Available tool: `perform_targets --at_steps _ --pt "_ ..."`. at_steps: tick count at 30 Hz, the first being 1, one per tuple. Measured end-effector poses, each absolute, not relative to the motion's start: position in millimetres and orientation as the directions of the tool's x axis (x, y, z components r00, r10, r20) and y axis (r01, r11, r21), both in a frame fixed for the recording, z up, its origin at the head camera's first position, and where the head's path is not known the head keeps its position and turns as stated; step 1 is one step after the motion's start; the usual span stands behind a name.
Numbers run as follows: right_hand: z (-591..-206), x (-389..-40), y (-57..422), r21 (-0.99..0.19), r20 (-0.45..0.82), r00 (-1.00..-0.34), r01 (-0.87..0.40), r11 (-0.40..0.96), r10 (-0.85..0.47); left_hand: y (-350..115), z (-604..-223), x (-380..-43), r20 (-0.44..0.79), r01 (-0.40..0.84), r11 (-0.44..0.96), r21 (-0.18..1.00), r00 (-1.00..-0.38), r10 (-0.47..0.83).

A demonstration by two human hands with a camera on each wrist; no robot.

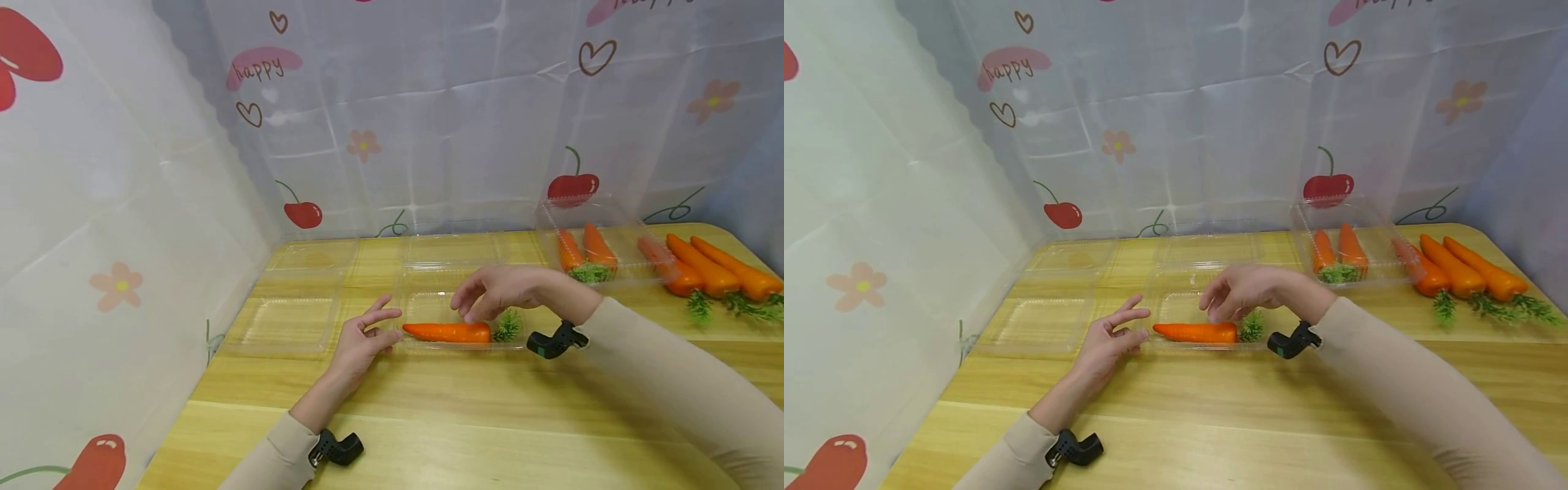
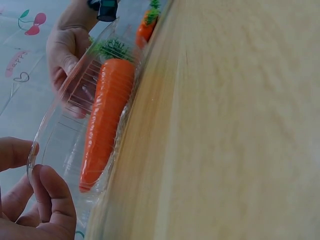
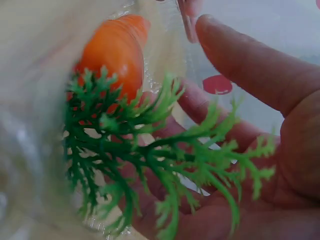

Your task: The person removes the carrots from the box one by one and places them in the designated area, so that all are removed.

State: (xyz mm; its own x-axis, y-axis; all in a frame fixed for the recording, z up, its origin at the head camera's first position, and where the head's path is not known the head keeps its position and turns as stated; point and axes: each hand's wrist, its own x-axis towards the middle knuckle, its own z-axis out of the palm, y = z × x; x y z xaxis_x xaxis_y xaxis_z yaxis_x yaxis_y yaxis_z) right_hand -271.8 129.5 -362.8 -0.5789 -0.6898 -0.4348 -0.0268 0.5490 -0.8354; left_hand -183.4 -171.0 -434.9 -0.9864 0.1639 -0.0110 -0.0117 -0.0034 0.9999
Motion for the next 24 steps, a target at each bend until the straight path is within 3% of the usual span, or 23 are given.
perform_targets --at_steps 13,24 --pt "-367 -275 120 -0.756 -0.520 -0.496 -0.111 0.645 -0.695 -170 -435 -184 -0.012 -0.013 -0.007 1.000 -0.986 0.166" --pt "-367 -269 115 -0.735 -0.520 -0.525 -0.128 0.666 -0.674 -170 -435 -182 -0.008 -0.010 -0.011 1.000 -0.987 0.163"
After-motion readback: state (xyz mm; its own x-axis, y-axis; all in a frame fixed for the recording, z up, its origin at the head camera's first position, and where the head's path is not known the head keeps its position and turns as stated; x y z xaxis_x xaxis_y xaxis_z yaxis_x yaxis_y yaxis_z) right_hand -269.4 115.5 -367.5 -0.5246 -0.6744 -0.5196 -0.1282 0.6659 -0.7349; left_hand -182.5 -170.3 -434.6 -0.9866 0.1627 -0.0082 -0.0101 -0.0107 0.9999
